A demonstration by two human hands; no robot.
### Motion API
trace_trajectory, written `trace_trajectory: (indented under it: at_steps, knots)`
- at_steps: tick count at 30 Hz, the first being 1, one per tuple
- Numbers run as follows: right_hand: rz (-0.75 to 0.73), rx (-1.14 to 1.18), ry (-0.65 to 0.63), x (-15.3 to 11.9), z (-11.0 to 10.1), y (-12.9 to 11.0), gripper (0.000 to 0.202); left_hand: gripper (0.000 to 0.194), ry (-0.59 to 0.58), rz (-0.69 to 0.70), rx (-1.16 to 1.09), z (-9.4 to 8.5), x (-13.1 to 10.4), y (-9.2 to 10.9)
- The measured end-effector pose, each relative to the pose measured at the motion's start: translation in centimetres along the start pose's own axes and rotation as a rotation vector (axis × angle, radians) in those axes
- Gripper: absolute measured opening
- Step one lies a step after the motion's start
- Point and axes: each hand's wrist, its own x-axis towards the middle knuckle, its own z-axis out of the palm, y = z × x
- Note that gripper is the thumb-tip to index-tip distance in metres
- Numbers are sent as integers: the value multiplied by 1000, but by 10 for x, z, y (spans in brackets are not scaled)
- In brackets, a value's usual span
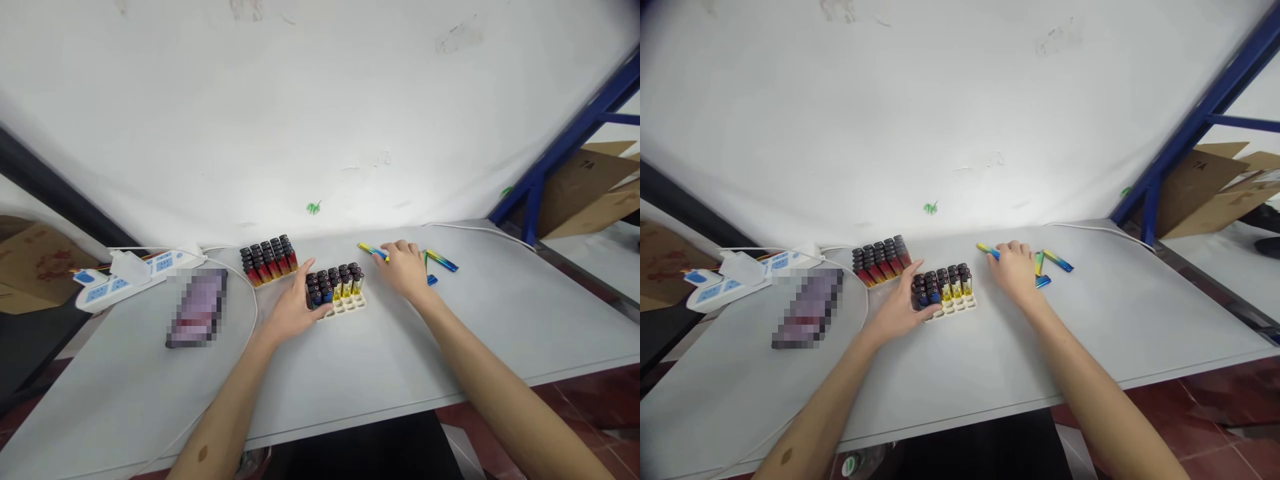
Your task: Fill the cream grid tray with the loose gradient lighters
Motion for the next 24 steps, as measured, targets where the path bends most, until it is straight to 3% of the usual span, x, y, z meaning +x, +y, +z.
trace_trajectory:
  at_steps: [4, 7, 9, 11, 14, 16, 19, 24]
  knots:
    - [82, -110, -132, 7, 26, 16, 39, 99, -5, -6, 2, 0, 0, -2]
    - [77, 7, -54, 6, 27, 18, 30, 102, -12, -22, 13, 0, 0, -3]
    - [67, 210, 17, 5, 21, 17, 24, 103, -20, -37, 23, 0, 0, -3]
    - [113, 561, 43, 4, 12, 14, 23, 102, -28, -33, 25, -1, -1, -3]
    - [293, 1228, -56, -1, -3, 6, 35, 102, -28, -28, 23, -2, -2, -2]
    - [399, 1529, -157, -7, -11, -1, 41, 103, -24, -36, 26, -2, -2, -3]
    - [435, 1682, -273, -13, -16, -10, 41, 106, -31, -30, 31, -2, -3, -5]
    - [449, 1732, -391, -14, -6, -9, 39, 106, -27, -31, 32, -1, -3, -10]
